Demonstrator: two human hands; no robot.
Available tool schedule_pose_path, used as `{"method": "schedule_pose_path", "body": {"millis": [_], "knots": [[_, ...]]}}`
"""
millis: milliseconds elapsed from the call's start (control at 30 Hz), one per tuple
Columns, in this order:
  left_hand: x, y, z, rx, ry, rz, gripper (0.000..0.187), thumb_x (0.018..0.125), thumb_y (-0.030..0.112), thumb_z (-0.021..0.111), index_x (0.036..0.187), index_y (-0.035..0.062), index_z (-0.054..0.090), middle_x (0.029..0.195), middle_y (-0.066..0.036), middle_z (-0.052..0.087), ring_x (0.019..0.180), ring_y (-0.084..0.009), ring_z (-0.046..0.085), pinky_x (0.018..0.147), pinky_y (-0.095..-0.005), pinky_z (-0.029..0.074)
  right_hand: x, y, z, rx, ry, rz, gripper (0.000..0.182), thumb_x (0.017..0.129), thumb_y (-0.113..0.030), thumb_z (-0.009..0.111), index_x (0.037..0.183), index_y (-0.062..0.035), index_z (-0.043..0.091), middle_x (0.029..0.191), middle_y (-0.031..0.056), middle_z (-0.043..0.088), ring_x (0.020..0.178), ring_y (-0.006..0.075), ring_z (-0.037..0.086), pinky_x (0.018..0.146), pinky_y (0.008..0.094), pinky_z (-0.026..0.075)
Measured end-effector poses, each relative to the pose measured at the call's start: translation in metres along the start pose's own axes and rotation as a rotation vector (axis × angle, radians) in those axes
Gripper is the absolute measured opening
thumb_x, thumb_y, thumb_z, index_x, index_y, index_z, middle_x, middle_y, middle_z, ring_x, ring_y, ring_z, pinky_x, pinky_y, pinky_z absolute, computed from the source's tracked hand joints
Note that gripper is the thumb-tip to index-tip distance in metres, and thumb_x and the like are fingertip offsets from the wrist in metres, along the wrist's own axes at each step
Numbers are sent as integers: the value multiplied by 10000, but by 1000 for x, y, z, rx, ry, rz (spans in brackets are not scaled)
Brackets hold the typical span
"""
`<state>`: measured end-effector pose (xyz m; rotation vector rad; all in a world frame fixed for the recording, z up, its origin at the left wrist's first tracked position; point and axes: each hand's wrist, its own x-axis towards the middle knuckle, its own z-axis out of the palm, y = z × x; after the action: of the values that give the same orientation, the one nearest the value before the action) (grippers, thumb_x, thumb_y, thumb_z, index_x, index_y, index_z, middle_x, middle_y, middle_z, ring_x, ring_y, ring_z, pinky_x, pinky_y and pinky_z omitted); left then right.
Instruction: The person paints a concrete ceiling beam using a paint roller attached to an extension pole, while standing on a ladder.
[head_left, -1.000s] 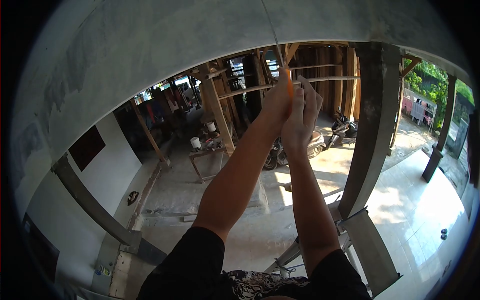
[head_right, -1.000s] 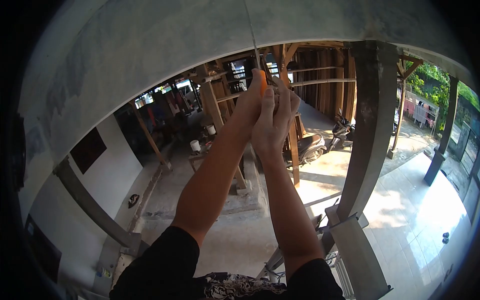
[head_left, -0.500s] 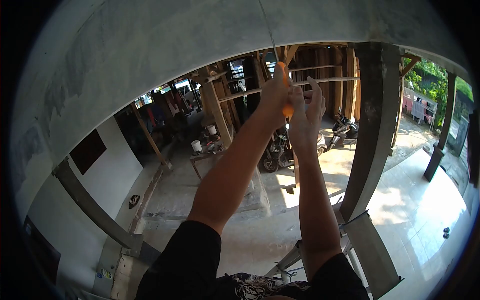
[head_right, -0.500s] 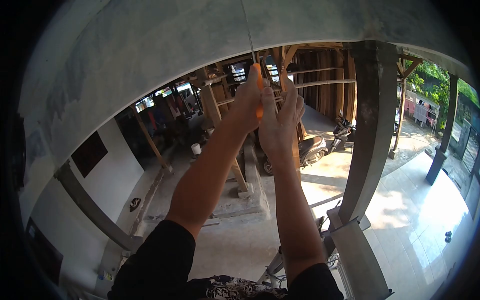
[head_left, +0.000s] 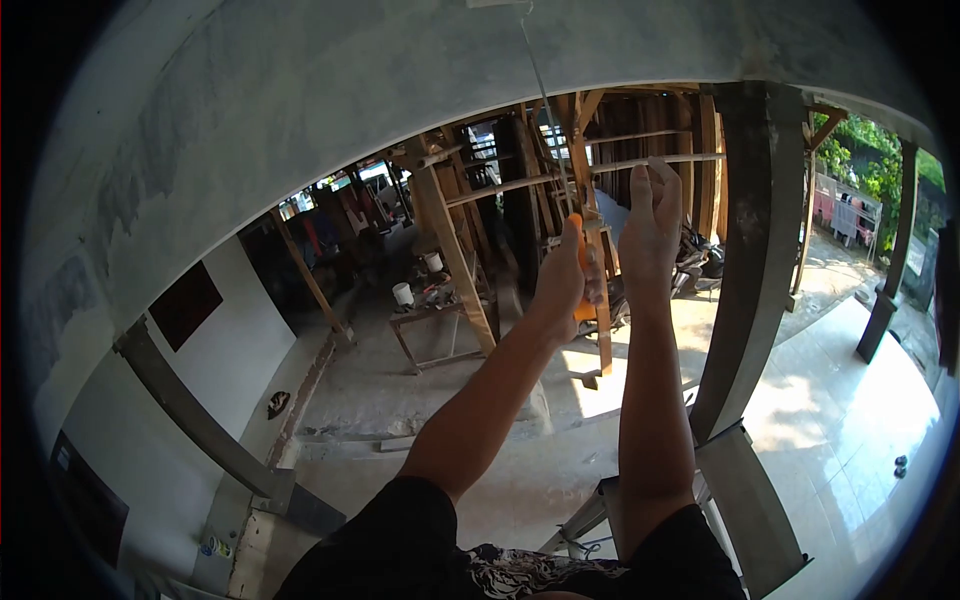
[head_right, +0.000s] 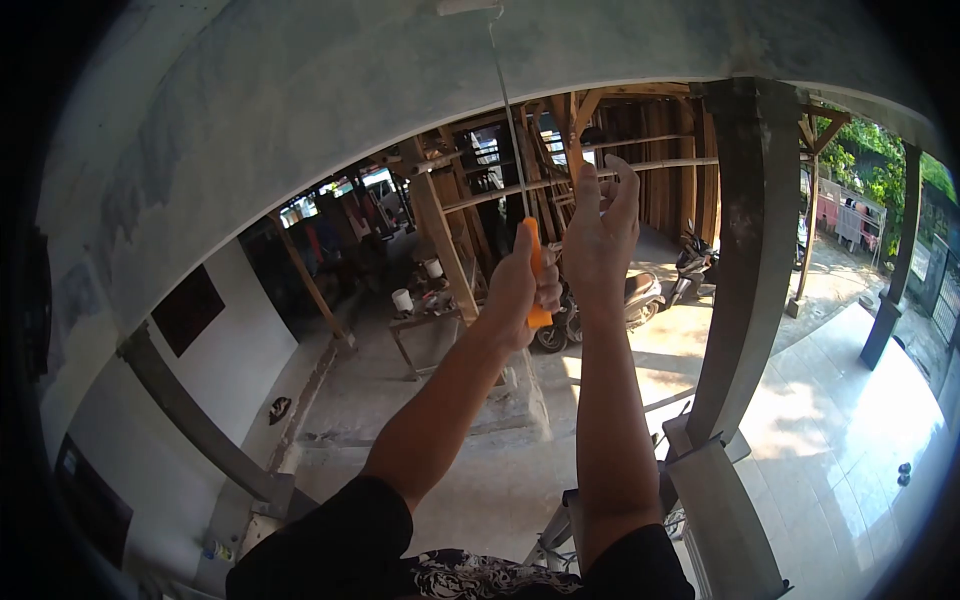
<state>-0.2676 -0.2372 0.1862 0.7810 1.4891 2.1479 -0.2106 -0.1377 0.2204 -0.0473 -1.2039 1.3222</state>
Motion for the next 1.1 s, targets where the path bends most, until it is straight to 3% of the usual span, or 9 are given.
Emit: {"method": "schedule_pose_path", "body": {"millis": [133, 333, 467, 533, 600, 667, 800, 933, 1100], "knots": [[11, 36, 17, 20, -38, 17, 571, 1062, 672, 381, 842, 160, 503, 617, 68, 375, 505, -81, 376, 492, -282, 334, -1, -2, -1, -31, 14, 30, 406, 1081, -320, 572, 1352, -18, 549, 896, 79, 595, 806, 171, 554, 742, 364, 478], [67, 146, 37, -34, -141, 174, 529, 1075, 619, 436, 868, 140, 523, 621, 90, 396, 493, -31, 400, 447, -198, 359, -1, -1, -1, -35, -81, -49, 365, 1092, -314, 560, 1312, -22, 554, 841, 70, 603, 751, 156, 545, 715, 351, 475], [41, 92, 33, -13, 7, 21, 551, 1048, 654, 467, 842, 144, 512, 596, 87, 387, 475, -33, 392, 431, -205, 351, -11, -10, 11, 72, -160, -126, 321, 1101, -278, 544, 1282, -13, 554, 826, 74, 603, 737, 153, 551, 694, 339, 468], [46, 88, 18, 21, 14, 15, 559, 1050, 657, 452, 822, 149, 505, 596, 78, 397, 468, -51, 397, 434, -221, 369, -16, -13, 14, 221, -181, 73, 309, 1097, -262, 547, 1283, -16, 558, 806, 70, 595, 736, 160, 548, 703, 347, 465], [54, 104, 14, 48, 13, 9, 568, 1053, 660, 436, 802, 153, 499, 597, 70, 407, 462, -70, 402, 438, -238, 387, -10, 2, 14, -79, -97, -100, 309, 1098, -260, 546, 1285, -14, 560, 783, 62, 579, 733, 158, 537, 712, 353, 461], [79, 148, 17, 10, -120, 121, 561, 1053, 646, 460, 821, 138, 512, 600, 67, 397, 475, -51, 395, 440, -215, 355, -8, -2, 11, -51, -91, -112, 313, 1098, -266, 547, 1288, -17, 563, 775, 60, 571, 728, 154, 531, 709, 354, 457], [100, 222, 48, 130, -52, 229, 550, 1083, 600, 419, 830, 118, 496, 617, 38, 403, 513, -88, 422, 478, -241, 388, -1, 4, 3, -53, -50, -88, 309, 1100, -271, 544, 1284, -25, 583, 768, 55, 558, 728, 145, 521, 704, 351, 451], [101, 215, 52, 406, 133, 270, 530, 1111, 556, 361, 868, 98, 470, 696, -12, 441, 564, -149, 465, 525, -295, 438, 1, 5, -1, -58, -39, -12, 318, 1099, -290, 542, 1273, -31, 601, 769, 61, 576, 713, 155, 538, 708, 362, 463], [98, 204, 31, 433, 111, 259, 497, 1114, 543, 343, 931, 95, 454, 733, -24, 442, 568, -169, 467, 531, -318, 440, 1, 19, 7, -43, -40, -76, 314, 1093, -295, 552, 1254, -30, 604, 753, 67, 567, 682, 158, 536, 685, 367, 462]]}}
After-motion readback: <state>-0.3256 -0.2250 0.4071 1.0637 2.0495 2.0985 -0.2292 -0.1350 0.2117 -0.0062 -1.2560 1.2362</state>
